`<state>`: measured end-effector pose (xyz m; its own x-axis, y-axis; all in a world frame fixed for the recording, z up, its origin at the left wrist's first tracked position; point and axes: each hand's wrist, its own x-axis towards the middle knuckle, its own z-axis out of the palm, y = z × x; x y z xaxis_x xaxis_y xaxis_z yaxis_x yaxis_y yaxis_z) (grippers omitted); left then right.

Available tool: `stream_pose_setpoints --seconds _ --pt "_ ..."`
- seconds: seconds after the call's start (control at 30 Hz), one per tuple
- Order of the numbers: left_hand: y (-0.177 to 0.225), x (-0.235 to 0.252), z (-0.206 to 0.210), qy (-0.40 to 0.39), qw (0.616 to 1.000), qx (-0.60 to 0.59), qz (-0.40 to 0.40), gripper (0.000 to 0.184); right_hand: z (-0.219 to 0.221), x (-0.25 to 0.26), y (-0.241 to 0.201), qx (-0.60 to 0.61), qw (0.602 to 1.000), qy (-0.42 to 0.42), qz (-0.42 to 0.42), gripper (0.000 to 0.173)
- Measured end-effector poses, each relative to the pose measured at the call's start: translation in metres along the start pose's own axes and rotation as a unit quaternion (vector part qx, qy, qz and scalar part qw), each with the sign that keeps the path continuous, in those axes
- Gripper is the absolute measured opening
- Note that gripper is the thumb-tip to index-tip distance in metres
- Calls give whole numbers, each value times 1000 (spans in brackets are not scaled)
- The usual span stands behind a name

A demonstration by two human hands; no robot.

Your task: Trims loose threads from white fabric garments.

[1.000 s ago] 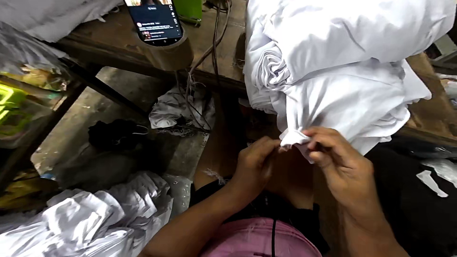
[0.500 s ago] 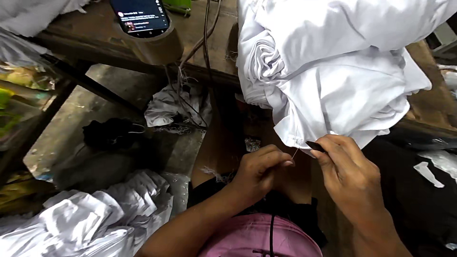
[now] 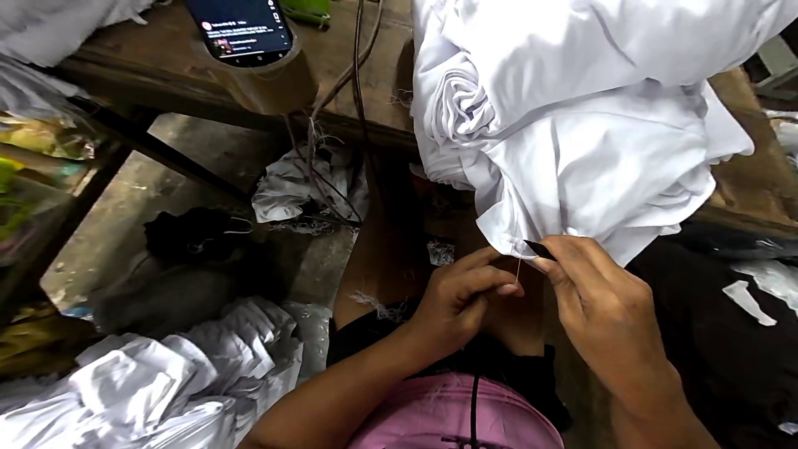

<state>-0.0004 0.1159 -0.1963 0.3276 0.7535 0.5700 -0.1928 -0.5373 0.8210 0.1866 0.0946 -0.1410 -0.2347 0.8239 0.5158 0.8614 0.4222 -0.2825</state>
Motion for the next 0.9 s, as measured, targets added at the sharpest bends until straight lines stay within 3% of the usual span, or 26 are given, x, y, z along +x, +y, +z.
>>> stream_pose_setpoints --seconds 0.37,0.47,0.57,0.6,0.7,0.9 --pt "-3 0 2 14 998 -58 -6 22 1 -4 0 18 1000 3 -8 31" --pt "1 6 9 89 991 -94 -31 11 0 -5 0 39 999 26 -2 31" --pt "0 19 17 137 982 -128 -37 43 1 -6 -3 76 996 49 2 32" --pt "-2 22 20 159 980 -113 -35 43 2 -6 -5 86 995 53 0 32" --pt "-9 25 22 236 964 -109 -49 6 5 -9 -5 93 994 63 -13 31" --pt "-2 18 9 138 981 -135 -16 26 10 -10 2 70 994 71 -42 34"
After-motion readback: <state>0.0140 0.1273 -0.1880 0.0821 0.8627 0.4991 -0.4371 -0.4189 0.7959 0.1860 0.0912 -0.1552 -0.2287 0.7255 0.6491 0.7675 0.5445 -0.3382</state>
